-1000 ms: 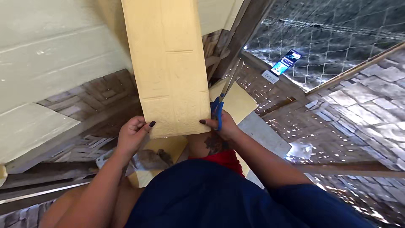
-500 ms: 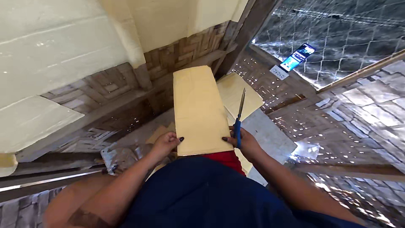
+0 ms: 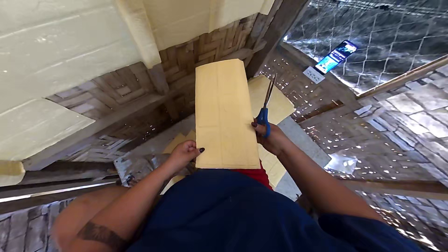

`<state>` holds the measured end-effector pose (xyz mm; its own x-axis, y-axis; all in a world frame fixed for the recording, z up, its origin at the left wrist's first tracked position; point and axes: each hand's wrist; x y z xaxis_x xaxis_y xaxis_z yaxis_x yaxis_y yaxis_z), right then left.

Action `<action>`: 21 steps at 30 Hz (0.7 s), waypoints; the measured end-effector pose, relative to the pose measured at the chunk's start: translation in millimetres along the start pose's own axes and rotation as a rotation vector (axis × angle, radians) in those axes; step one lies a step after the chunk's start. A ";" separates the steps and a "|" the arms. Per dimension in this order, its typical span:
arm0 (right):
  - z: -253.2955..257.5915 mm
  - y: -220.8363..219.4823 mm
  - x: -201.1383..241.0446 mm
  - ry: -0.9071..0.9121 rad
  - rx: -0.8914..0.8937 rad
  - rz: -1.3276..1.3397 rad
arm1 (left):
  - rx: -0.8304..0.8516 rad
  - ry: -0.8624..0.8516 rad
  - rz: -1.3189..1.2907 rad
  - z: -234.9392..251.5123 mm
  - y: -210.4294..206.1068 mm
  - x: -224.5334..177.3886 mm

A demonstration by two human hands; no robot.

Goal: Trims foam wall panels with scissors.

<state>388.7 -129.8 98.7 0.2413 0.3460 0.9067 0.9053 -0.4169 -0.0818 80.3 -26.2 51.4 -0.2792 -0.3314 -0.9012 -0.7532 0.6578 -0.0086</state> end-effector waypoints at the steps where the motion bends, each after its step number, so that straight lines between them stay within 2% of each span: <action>1: 4.0 -4.8 4.4 0.001 -0.011 0.026 | 0.009 -0.006 -0.001 0.5 0.0 0.6; 9: 20.5 -24.0 18.0 0.003 -0.080 -0.043 | 0.023 -0.020 0.007 2.0 5.6 2.0; 12: 22.0 -26.4 14.8 0.067 -0.137 -0.026 | 0.009 -0.043 -0.002 0.2 9.3 0.2; 16: 22.6 -26.7 16.6 0.256 -0.095 0.047 | -0.025 -0.134 0.026 -4.4 16.1 -9.4; 21: 31.0 -33.6 34.1 0.590 0.123 0.122 | -0.056 -0.375 0.138 -26.9 30.1 -38.4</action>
<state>377.3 -77.9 119.5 0.1435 -0.2368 0.9609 0.9256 -0.3116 -0.2150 52.4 -11.9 97.4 -0.1515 0.0342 -0.9879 -0.7580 0.6374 0.1384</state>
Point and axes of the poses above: each hand's wrist, its own z-axis towards the middle knuckle, its own y-axis out of the back of the hand, x = y × z, and after that the axes turned 5 degrees about -x, right-handed
